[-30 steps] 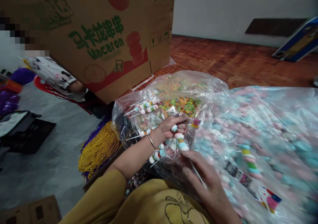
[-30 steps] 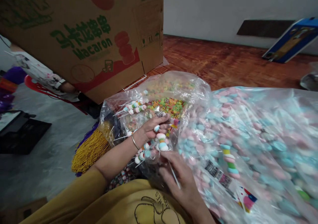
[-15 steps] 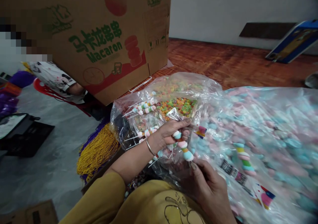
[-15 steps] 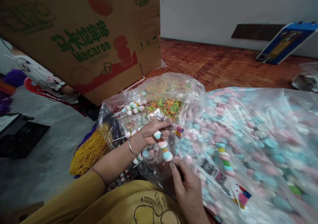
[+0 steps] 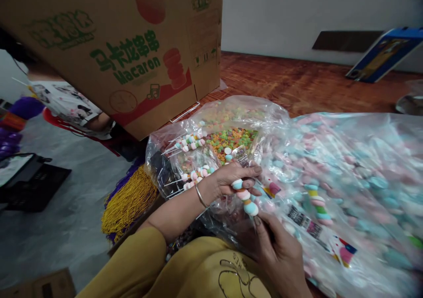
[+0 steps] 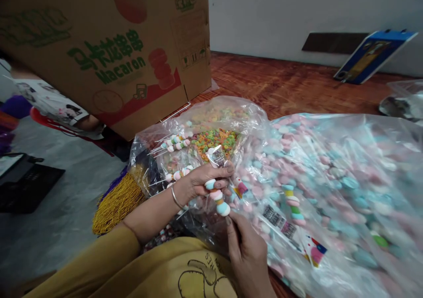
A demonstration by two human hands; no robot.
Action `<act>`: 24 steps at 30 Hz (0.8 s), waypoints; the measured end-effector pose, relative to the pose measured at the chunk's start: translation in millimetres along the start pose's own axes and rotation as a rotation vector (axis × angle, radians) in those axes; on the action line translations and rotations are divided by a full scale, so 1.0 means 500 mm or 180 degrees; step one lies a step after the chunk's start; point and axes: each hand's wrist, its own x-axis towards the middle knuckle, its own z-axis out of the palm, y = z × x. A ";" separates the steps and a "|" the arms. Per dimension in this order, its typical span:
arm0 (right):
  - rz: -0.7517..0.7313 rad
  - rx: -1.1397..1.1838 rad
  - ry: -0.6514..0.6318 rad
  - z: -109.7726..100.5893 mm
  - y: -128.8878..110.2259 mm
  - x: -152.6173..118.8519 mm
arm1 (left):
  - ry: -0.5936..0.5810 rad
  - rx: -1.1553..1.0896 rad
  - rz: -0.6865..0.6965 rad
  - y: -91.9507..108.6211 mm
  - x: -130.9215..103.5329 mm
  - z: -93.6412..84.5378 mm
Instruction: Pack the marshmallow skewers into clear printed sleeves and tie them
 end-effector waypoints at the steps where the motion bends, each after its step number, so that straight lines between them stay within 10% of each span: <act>1: 0.0084 0.0034 -0.0003 -0.001 -0.008 -0.001 | 0.0035 0.0056 0.0025 -0.002 0.001 0.001; 8: 0.0715 0.0634 0.0064 0.004 -0.013 0.000 | 0.0129 0.0186 0.0056 -0.009 0.005 0.011; 15: 0.2175 0.3079 0.0122 0.039 0.035 -0.008 | 0.0215 -0.0255 0.0353 -0.006 0.010 0.016; 24: 0.2259 0.3507 0.0445 -0.028 -0.003 -0.021 | 0.0542 -0.0280 0.0606 0.002 0.017 -0.018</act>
